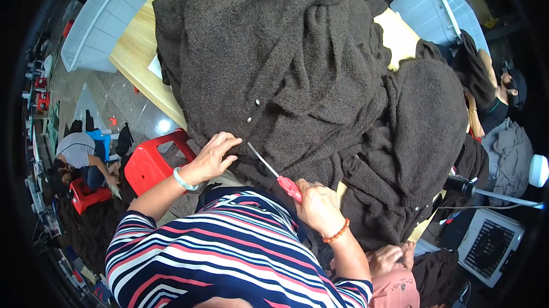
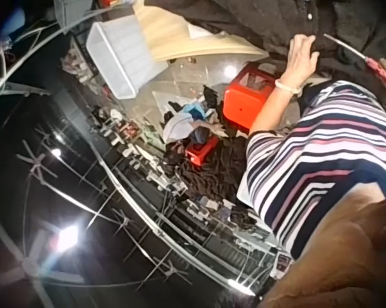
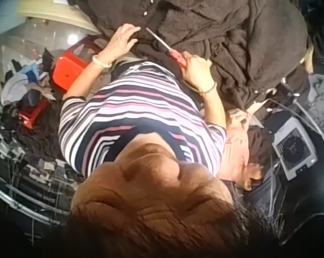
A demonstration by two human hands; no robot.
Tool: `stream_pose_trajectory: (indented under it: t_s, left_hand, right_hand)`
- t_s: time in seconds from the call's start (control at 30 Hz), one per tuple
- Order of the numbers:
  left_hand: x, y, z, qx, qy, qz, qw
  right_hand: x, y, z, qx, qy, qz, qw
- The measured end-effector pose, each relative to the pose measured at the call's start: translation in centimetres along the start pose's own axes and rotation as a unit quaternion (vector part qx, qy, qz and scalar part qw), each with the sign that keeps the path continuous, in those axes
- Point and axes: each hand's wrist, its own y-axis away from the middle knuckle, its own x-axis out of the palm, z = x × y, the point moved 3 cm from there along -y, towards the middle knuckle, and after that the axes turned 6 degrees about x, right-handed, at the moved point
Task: Trimming loose threads from brown fleece garments using scissors.
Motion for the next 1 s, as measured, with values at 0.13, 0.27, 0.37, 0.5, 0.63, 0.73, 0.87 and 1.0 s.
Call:
stream_pose_trajectory:
  t_s: [0.13, 0.27, 0.37, 0.5, 0.63, 0.73, 0.87, 1.0]
  left_hand:
    - [0.5, -1.2, 0.8, -0.072, 0.098, -0.061, 0.991]
    - [-0.3, -7.9, 1.0, -0.022, -0.053, -0.187, 0.981]
    - [3.7, -10.4, 4.1, -0.070, -0.089, -0.111, 0.987]
    - [5.7, -10.6, 5.9, -0.051, 0.062, -0.171, 0.982]
    - [4.6, -8.1, 5.4, -0.025, 0.096, -0.173, 0.980]
    - [3.2, -5.1, 3.6, -0.016, 0.061, -0.190, 0.980]
    - [-0.9, -0.4, 0.0, -0.070, -0.123, -0.205, 0.969]
    - [-3.2, 3.4, 1.7, -0.218, -0.151, -0.367, 0.892]
  right_hand:
    - [0.2, -0.5, 0.5, -0.002, 0.001, -0.028, 1.000]
    - [-0.8, -1.2, 1.3, -0.003, 0.012, -0.050, 0.999]
    - [-1.4, -1.3, 0.7, 0.045, 0.050, -0.070, 0.995]
    - [-1.9, -0.2, 0.3, 0.065, 0.097, -0.063, 0.991]
    - [-1.5, 1.1, 0.6, 0.023, 0.069, 0.034, 0.997]
    - [-2.2, 1.3, 0.6, 0.039, 0.042, -0.013, 0.998]
    - [-2.0, 1.0, -0.4, 0.052, 0.037, -0.008, 0.998]
    - [-1.4, 0.0, 0.3, 0.013, 0.033, 0.003, 0.999]
